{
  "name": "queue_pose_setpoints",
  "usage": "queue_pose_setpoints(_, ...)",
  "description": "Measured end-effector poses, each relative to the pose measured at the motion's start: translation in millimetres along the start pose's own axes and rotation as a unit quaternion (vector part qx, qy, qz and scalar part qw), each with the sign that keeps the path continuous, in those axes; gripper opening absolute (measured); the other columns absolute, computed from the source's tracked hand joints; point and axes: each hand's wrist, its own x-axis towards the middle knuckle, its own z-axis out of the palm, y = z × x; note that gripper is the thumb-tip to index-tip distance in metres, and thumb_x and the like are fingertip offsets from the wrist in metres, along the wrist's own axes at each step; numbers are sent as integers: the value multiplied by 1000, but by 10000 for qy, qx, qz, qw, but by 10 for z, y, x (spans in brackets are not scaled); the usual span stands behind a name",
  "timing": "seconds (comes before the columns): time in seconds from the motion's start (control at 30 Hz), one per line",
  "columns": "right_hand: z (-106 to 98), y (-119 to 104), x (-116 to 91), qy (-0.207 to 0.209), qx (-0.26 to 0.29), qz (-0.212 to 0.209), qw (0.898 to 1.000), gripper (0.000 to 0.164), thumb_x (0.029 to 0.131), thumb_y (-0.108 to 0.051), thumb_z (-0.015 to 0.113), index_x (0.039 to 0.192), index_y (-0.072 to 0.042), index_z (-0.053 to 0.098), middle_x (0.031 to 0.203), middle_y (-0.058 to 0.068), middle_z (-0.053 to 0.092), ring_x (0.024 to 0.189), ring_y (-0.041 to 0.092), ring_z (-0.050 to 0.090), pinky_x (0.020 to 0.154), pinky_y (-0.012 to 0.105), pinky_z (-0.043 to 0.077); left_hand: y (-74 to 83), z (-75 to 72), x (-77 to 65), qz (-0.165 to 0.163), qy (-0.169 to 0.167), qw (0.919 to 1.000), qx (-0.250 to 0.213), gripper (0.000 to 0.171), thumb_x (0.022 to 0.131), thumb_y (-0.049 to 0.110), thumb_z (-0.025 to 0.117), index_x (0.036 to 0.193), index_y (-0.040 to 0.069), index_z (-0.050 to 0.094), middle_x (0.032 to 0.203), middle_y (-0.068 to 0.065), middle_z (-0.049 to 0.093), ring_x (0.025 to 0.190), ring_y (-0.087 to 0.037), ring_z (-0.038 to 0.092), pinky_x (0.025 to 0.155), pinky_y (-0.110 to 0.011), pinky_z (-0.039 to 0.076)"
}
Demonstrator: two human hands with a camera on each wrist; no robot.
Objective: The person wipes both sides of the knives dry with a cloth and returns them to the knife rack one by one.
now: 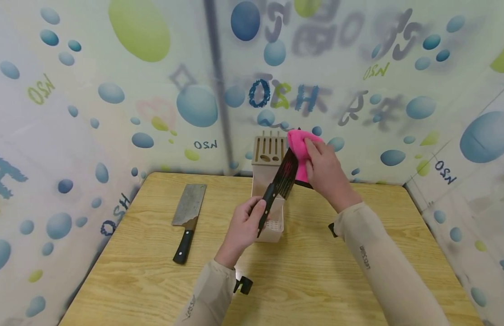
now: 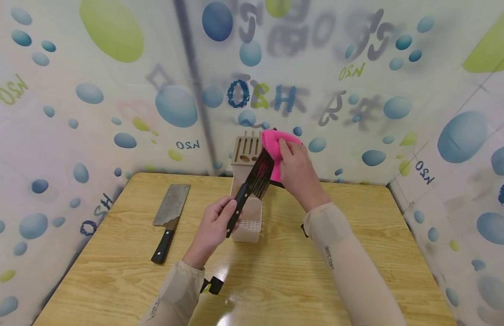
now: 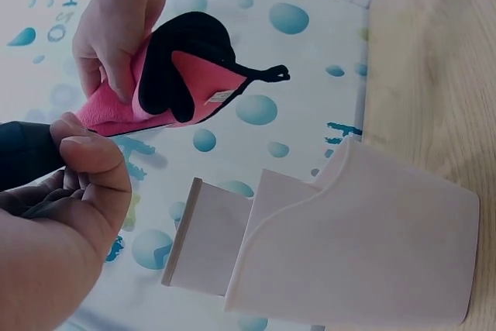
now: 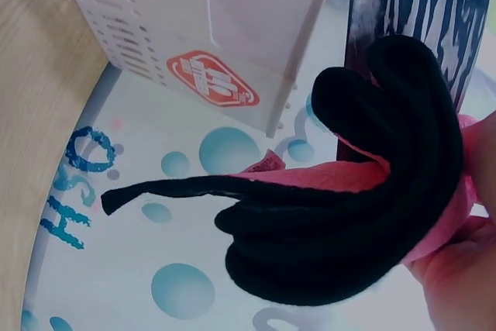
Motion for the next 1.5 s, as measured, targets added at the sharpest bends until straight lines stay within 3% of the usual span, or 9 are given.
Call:
queue_pose_setpoints(0.5, 53, -152, -159, -36, 85, -388, 9992, 45, 92, -4, 58, 136, 3, 52, 119, 23, 58, 102, 39, 54, 92, 48, 48, 34, -14, 11, 0, 181, 9996, -222, 33, 105, 24, 40, 106, -1, 62, 77, -15, 55, 59, -18, 49, 53, -24, 42)
queue_pose_setpoints(0.8, 84, -245, -253, -89, 189, -677, 9975, 46, 90, -1, 62, 135, -1, 55, 122, 21, 58, 109, 37, 54, 95, 47, 47, 20, -39, 14, -61, 256, 9992, -308, 35, 106, 26, 38, 105, 0, 60, 82, -26, 53, 63, -18, 51, 56, -24, 44)
queue_pose_setpoints(1.1, 129, -354, -348, -106, 285, -788, 9964, 46, 90, -4, 63, 136, -2, 55, 123, 20, 58, 111, 34, 54, 99, 47, 46, 17, -58, 29, -122, 306, 9979, -561, 38, 106, 29, 38, 97, -3, 56, 78, -14, 53, 63, -22, 49, 56, -25, 43)
queue_pose_setpoints(1.5, 130, -459, -407, -86, 342, -863, 9956, 47, 91, -4, 63, 137, -5, 54, 126, 19, 57, 107, 34, 53, 91, 44, 49, 79, -73, 25, -211, 449, 9970, -593, 37, 105, 25, 39, 110, -6, 58, 78, -12, 53, 61, -17, 49, 55, -23, 44)
